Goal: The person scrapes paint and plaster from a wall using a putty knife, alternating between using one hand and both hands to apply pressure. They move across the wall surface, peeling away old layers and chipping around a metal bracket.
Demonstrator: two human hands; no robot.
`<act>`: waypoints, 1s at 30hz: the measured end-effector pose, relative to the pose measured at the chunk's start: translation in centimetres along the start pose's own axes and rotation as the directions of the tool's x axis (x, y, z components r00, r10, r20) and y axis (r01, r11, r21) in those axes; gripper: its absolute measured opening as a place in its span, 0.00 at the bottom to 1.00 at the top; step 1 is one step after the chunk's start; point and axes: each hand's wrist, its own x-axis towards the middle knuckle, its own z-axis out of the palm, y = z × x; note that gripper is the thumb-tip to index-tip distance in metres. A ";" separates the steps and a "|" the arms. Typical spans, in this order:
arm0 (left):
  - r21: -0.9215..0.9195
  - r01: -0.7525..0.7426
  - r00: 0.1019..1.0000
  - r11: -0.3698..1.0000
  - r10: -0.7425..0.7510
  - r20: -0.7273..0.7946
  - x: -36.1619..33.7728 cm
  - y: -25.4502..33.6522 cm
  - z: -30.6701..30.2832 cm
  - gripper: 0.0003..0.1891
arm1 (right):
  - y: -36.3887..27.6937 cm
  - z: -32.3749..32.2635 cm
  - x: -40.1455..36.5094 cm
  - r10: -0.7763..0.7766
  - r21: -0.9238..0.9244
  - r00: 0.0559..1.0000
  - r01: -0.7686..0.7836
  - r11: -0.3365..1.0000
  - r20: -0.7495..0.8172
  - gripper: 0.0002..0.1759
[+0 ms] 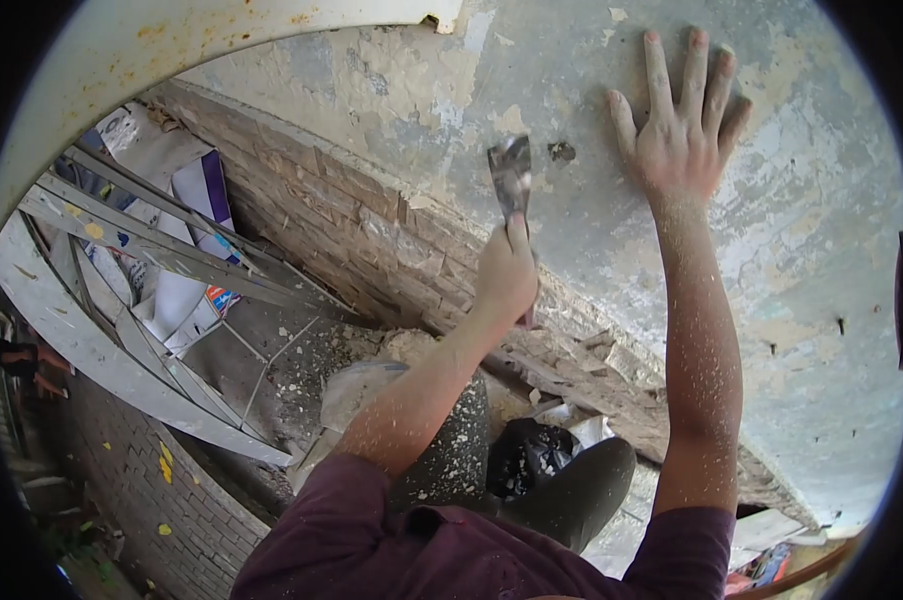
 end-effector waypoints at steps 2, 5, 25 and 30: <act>0.047 -0.007 0.999 0.999 0.009 -0.037 0.4 1.3 -0.5 0.25 | -0.2 -0.5 -0.1 0.010 -0.032 0.999 -0.009 0.999 0.030 0.35; 0.078 -0.035 0.994 0.996 0.042 -0.101 0.0 -0.3 1.0 0.26 | -0.1 -0.4 -0.2 0.015 -0.059 0.999 -0.012 0.998 0.047 0.35; 0.037 0.030 0.999 0.999 -0.029 -0.028 2.1 1.2 -2.8 0.24 | -0.8 -1.2 0.5 0.087 -0.222 0.976 -0.042 0.974 0.201 0.34; -0.394 0.147 0.987 0.907 -0.160 0.000 3.7 3.8 -4.4 0.25 | -1.2 -1.5 0.3 0.114 -0.356 0.967 -0.025 0.934 0.230 0.35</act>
